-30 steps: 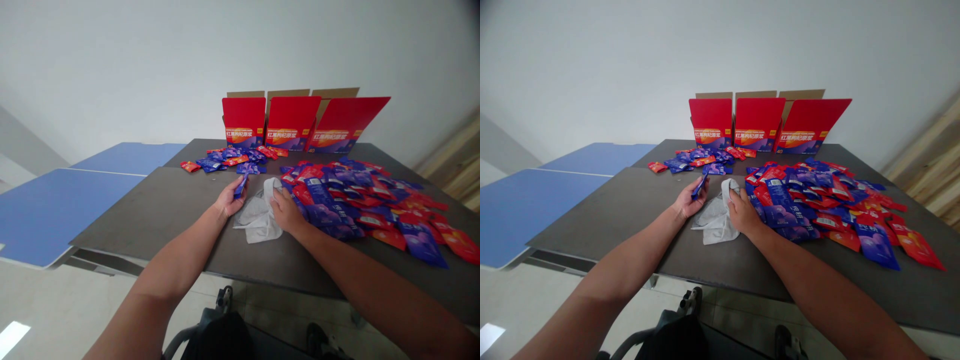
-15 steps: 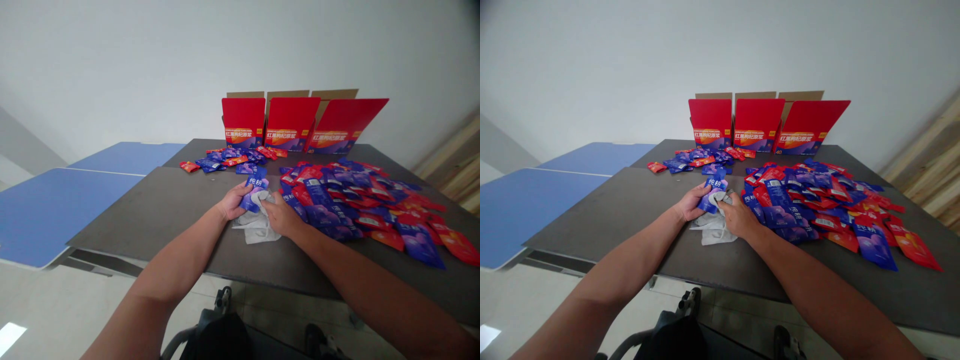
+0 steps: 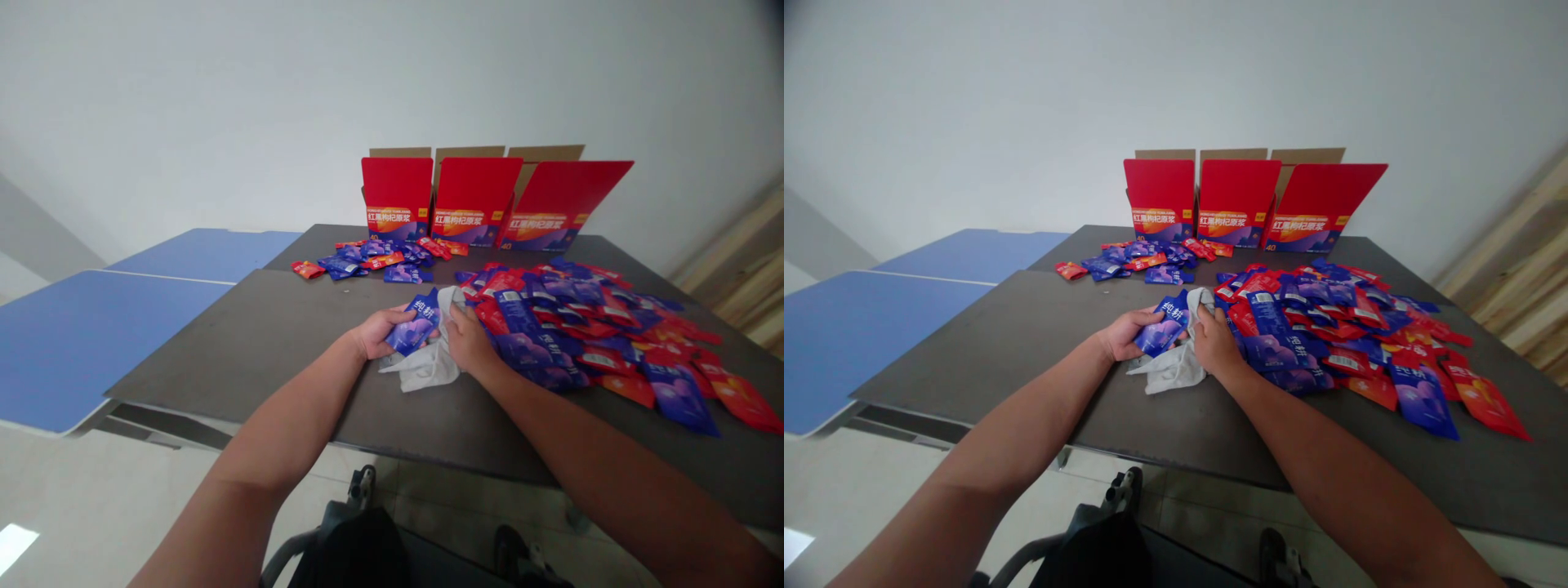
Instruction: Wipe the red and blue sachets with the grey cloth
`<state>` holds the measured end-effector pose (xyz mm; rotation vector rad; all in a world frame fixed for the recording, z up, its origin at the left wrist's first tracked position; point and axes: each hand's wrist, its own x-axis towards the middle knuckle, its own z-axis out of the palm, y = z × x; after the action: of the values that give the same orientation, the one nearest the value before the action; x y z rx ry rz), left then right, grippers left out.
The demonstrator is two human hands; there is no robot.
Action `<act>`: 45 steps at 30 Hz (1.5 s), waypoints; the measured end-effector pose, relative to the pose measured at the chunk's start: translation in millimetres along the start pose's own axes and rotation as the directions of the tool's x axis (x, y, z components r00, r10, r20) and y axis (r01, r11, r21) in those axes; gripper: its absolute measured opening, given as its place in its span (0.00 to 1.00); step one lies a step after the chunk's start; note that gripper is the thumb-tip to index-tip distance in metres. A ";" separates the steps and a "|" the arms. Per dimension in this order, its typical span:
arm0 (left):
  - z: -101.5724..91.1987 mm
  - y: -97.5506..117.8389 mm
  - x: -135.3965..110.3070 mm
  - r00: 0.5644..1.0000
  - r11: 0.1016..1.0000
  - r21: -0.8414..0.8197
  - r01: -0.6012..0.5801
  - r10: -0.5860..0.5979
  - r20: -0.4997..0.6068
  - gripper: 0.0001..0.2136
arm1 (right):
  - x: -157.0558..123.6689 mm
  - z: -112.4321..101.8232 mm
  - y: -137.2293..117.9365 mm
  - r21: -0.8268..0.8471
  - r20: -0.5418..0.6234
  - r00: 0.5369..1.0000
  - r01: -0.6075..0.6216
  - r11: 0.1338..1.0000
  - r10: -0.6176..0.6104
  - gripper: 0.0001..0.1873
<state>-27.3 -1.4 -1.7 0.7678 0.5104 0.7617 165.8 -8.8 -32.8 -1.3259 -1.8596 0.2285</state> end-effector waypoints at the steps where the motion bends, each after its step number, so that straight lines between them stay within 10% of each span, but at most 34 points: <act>1: 0.0 0.8 -0.7 1.000 1.000 -0.017 0.007 -0.007 0.006 0.16 | 0.8 0.1 0.1 0.018 -0.019 1.000 -0.006 1.000 0.007 0.24; 7: -1.8 5.9 0.2 0.992 0.980 -0.194 0.050 -0.071 -0.103 0.16 | -5.0 -4.0 -6.2 0.035 0.026 0.989 0.143 0.989 -0.144 0.23; 16: 4.8 5.3 4.6 0.997 0.960 -0.277 -0.037 0.015 -0.078 0.22 | -17.7 -11.6 -25.4 0.019 0.392 0.805 0.477 0.879 -0.446 0.23; 33: 5.5 -3.9 0.1 0.985 0.979 -0.131 0.156 -0.164 -0.049 0.17 | -10.9 -5.9 -14.5 -0.098 0.141 0.973 0.196 0.976 -0.181 0.24; 45: 3.1 -1.2 -0.7 0.983 0.973 -0.139 0.186 -0.186 0.016 0.20 | -1.3 2.9 -1.0 0.069 -0.064 0.998 0.006 0.998 -0.001 0.25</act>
<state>-25.2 -3.8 -0.6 0.5811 0.5129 0.6152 163.2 -9.5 -34.8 -1.2682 -1.7846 0.2440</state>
